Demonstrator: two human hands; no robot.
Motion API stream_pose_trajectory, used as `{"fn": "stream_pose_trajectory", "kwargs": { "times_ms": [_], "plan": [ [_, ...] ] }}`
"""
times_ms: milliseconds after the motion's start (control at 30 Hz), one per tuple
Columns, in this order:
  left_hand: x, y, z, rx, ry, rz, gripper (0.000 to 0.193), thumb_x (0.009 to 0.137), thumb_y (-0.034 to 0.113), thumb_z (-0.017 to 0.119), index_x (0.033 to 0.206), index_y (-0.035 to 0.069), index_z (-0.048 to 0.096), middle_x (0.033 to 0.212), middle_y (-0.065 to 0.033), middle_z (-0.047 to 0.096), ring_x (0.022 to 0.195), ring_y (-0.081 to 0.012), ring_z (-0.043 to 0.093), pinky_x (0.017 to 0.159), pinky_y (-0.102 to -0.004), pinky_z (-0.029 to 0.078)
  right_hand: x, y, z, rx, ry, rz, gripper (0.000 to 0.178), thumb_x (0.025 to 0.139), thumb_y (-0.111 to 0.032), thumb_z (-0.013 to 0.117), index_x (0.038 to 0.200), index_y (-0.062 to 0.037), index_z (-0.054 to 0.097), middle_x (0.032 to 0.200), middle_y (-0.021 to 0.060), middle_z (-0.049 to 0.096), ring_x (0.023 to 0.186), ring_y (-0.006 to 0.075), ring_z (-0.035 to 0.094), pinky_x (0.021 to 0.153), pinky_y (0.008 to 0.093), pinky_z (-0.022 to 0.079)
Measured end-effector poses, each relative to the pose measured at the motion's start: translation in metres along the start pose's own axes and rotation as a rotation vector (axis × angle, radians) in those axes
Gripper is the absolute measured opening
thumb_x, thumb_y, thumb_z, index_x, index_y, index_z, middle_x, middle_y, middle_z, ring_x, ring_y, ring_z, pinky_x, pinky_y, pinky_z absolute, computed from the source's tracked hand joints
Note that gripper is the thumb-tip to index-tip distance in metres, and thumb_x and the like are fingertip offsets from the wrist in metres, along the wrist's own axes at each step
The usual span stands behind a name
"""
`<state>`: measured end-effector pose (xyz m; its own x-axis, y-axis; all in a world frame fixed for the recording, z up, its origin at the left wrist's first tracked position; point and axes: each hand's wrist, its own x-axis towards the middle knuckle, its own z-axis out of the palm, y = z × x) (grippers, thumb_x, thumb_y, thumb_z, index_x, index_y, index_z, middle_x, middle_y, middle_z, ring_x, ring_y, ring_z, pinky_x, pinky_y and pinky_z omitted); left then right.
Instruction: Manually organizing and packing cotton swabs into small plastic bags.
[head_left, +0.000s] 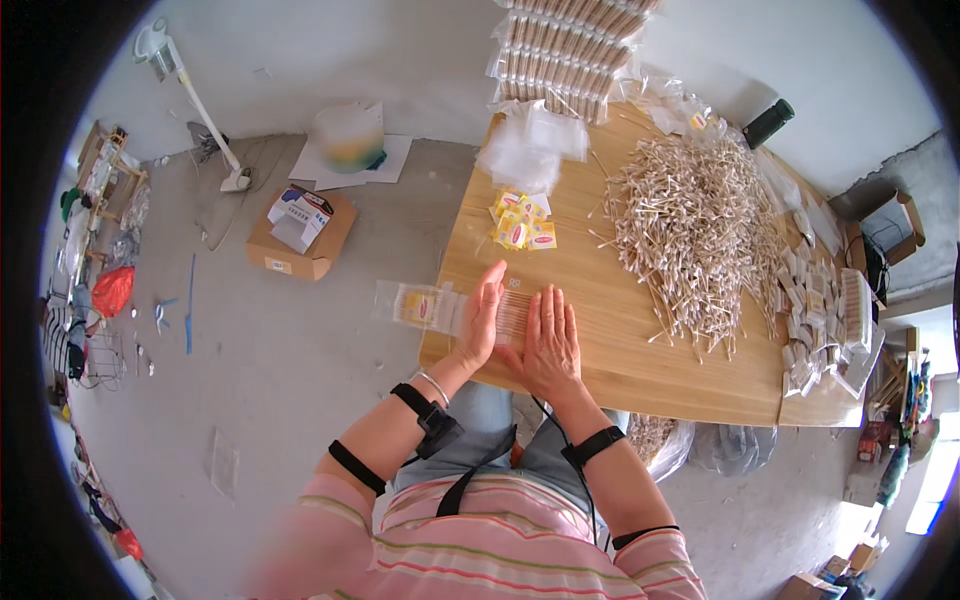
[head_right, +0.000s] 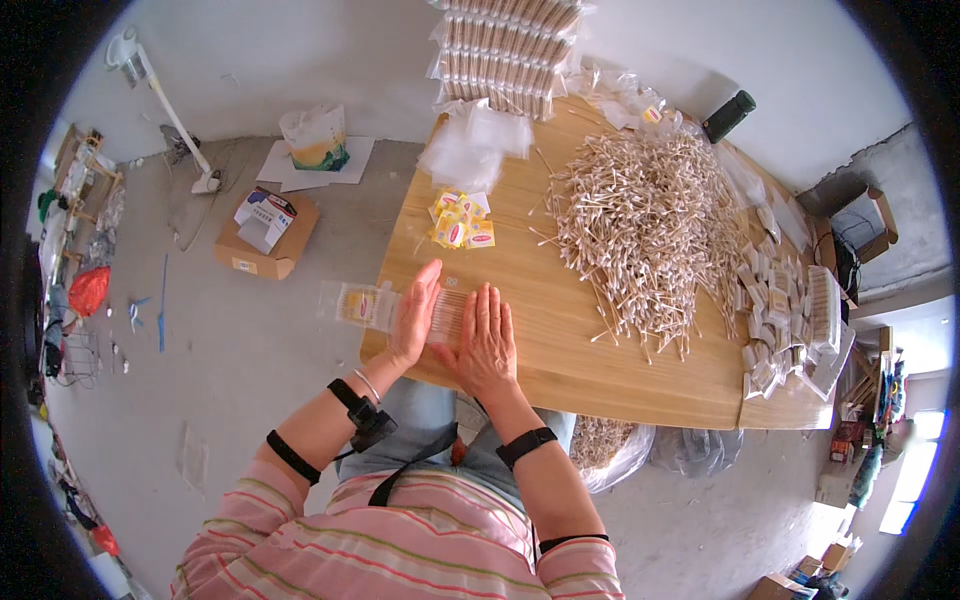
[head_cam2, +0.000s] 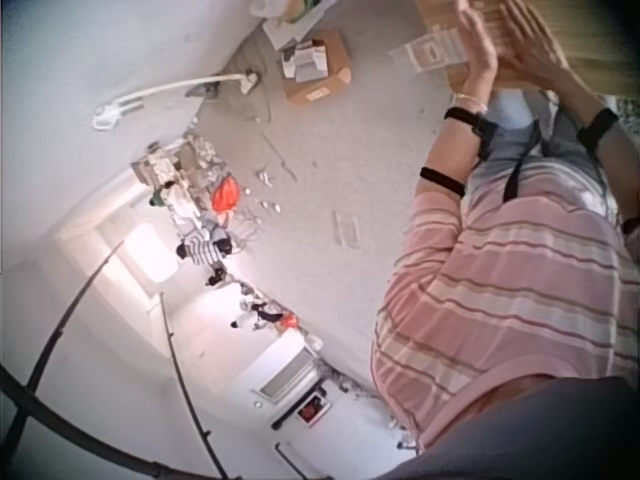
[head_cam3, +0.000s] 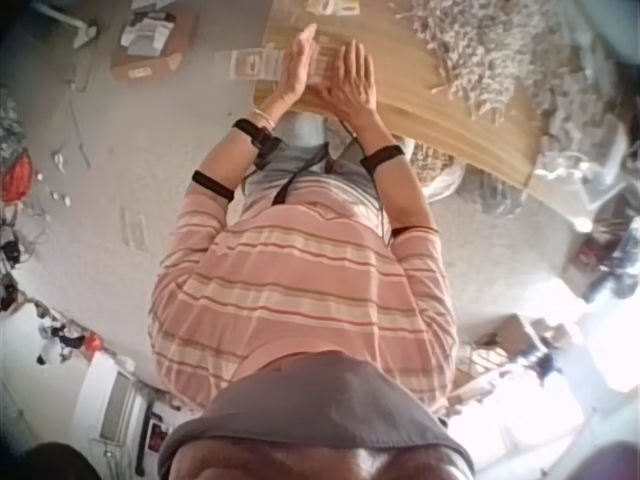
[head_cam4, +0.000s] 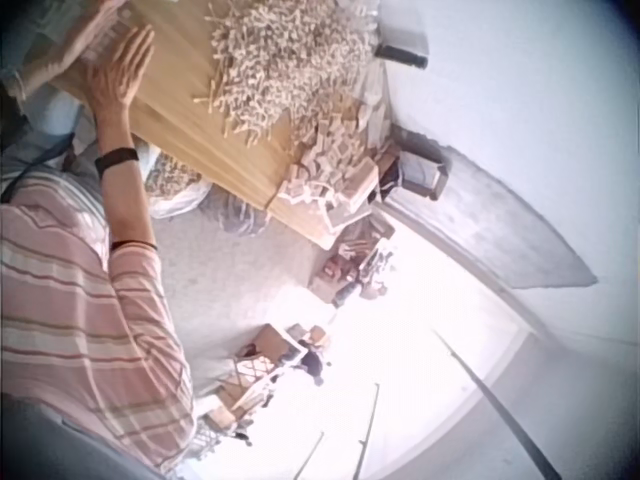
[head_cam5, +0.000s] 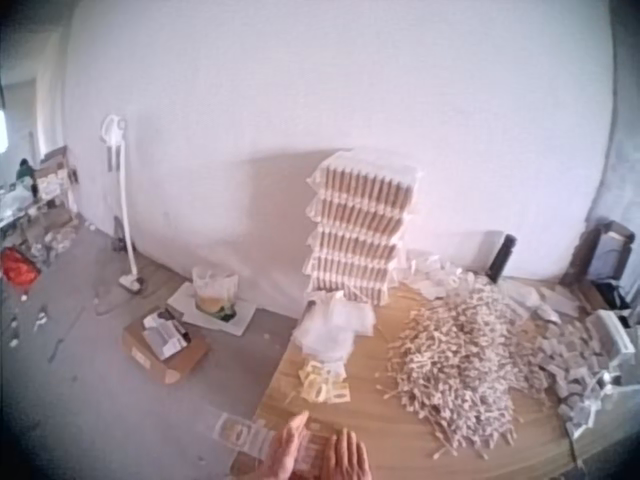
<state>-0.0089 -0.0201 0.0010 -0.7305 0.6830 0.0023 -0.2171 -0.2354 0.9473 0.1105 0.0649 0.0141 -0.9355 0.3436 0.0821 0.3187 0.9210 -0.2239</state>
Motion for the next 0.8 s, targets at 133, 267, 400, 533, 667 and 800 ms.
{"fn": "stream_pose_trajectory", "kwargs": {
  "times_ms": [133,267,400,533,667,800],
  "plan": [
    [-0.015,0.024,-0.015,0.325,-0.015,0.066,0.056,0.099,0.036,0.047,0.136,-0.005,0.040,0.135,-0.0203,0.048,0.129,-0.0296,0.044,0.107,-0.0394,0.036,0.000,-0.001,-0.008,0.052,-0.032,0.021,0.102,0.081,-0.063,0.055,0.143,0.0107,0.021,0.151,0.0285,0.020,0.143,0.0397,0.015,0.116,0.0481,0.012],
    [-0.044,0.043,-0.029,1.054,-0.437,0.164,0.046,0.091,0.025,0.057,0.127,-0.004,0.049,0.104,-0.0182,0.056,0.096,-0.0353,0.055,0.085,-0.0454,0.044,0.000,0.001,-0.006,0.056,-0.004,0.012,0.105,0.079,-0.062,0.058,0.144,0.0099,0.018,0.151,0.0281,0.019,0.143,0.0391,0.014,0.117,0.0478,0.011],
    [-0.053,0.046,-0.019,1.311,-0.562,0.322,0.055,0.089,0.031,0.060,0.131,-0.001,0.046,0.101,-0.0134,0.052,0.093,-0.0298,0.053,0.082,-0.0415,0.042,0.001,0.001,-0.002,0.050,-0.020,0.030,0.111,0.073,-0.065,0.062,0.143,0.0103,0.021,0.152,0.0275,0.016,0.144,0.0371,0.011,0.117,0.0468,0.009],
    [-0.053,0.046,-0.020,1.402,-0.575,0.355,0.057,0.088,0.036,0.060,0.130,-0.002,0.047,0.101,-0.0131,0.054,0.094,-0.0274,0.054,0.082,-0.0400,0.043,0.001,0.000,-0.003,0.062,-0.048,0.034,0.111,0.073,-0.067,0.060,0.143,0.0101,0.020,0.152,0.0269,0.016,0.145,0.0368,0.010,0.117,0.0462,0.009],
    [-0.053,0.048,-0.019,1.419,-0.586,0.358,0.058,0.087,0.035,0.060,0.130,-0.001,0.046,0.101,-0.0122,0.054,0.094,-0.0267,0.054,0.081,-0.0394,0.042,0.001,0.000,0.003,-0.029,-0.015,0.031,0.110,0.074,-0.067,0.058,0.143,0.0099,0.021,0.152,0.0269,0.017,0.144,0.0368,0.010,0.117,0.0459,0.009],
    [-0.054,0.047,-0.017,1.429,-0.583,0.333,0.060,0.087,0.035,0.060,0.131,-0.002,0.045,0.103,-0.0132,0.053,0.094,-0.0278,0.053,0.081,-0.0401,0.041,0.000,0.000,-0.002,0.034,-0.019,0.044,0.106,0.077,-0.065,0.057,0.143,0.0097,0.022,0.152,0.0264,0.018,0.144,0.0365,0.012,0.117,0.0458,0.009]
  ]
}}
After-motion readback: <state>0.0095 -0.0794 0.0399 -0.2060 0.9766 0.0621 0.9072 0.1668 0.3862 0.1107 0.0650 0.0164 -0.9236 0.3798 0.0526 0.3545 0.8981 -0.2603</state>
